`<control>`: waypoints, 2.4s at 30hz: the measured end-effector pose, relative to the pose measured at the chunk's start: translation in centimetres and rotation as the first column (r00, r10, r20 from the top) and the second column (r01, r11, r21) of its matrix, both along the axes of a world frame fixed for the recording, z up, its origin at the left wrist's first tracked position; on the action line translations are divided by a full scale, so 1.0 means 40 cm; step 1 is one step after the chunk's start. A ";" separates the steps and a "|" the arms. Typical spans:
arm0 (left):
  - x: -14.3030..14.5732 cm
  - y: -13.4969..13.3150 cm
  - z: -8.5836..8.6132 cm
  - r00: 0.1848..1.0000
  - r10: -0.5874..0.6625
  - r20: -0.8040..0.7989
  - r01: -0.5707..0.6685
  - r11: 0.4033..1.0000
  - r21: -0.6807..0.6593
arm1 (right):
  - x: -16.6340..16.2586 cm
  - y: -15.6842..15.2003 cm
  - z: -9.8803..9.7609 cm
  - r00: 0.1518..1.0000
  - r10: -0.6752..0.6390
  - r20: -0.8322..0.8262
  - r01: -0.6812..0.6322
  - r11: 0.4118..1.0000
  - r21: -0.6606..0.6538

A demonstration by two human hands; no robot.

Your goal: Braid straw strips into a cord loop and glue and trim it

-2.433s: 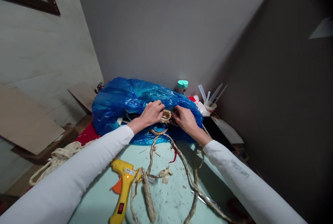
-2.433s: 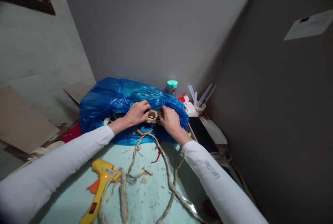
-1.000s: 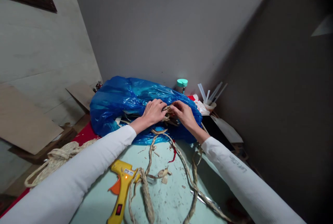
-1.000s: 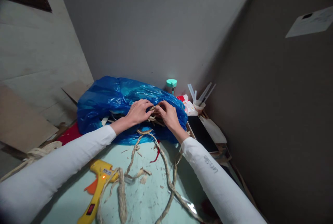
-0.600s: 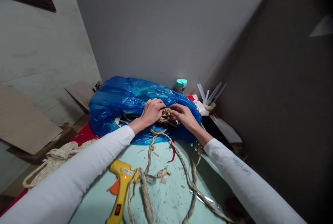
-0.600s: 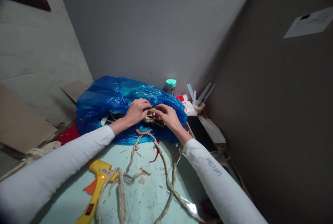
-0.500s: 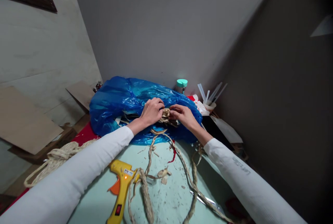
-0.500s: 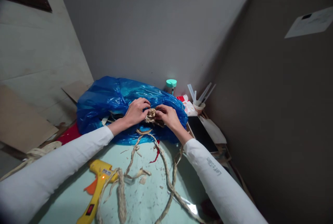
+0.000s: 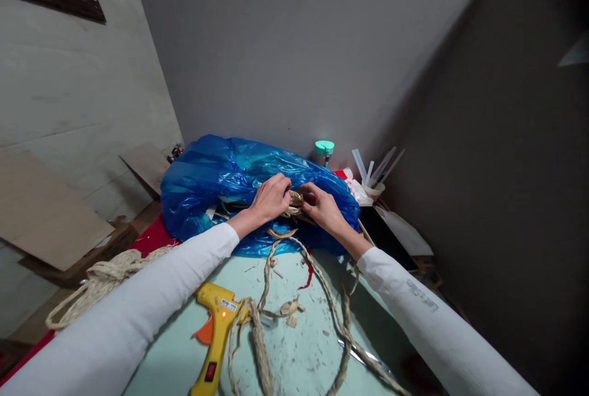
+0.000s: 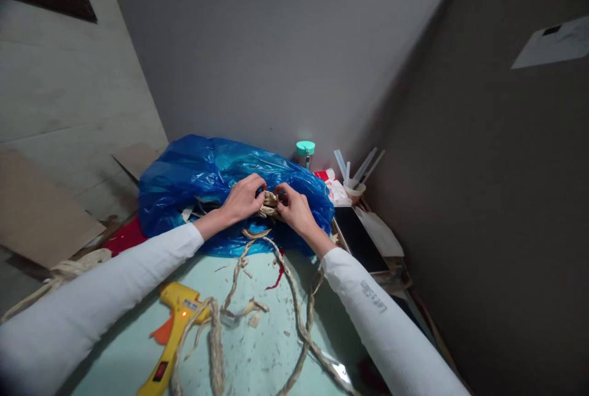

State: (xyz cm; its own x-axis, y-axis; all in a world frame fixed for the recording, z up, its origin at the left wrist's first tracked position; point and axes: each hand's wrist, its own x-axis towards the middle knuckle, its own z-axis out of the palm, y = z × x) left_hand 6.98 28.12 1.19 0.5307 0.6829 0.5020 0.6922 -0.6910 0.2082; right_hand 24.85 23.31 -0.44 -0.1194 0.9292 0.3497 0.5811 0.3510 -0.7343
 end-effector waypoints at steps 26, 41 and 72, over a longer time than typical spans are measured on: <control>0.015 0.006 0.006 0.984 -0.174 0.039 0.172 0.984 0.047 | 0.008 0.008 -0.009 0.998 -0.062 -0.012 0.062 0.998 -0.016; 0.001 0.009 0.019 0.958 -0.207 0.199 0.212 0.977 -0.003 | 0.013 0.013 0.019 0.983 -0.099 0.154 0.109 0.993 -0.054; -0.008 -0.001 0.086 0.937 -0.252 0.244 0.281 0.955 -0.093 | 0.010 0.007 0.023 0.819 -0.324 0.473 0.356 0.934 0.023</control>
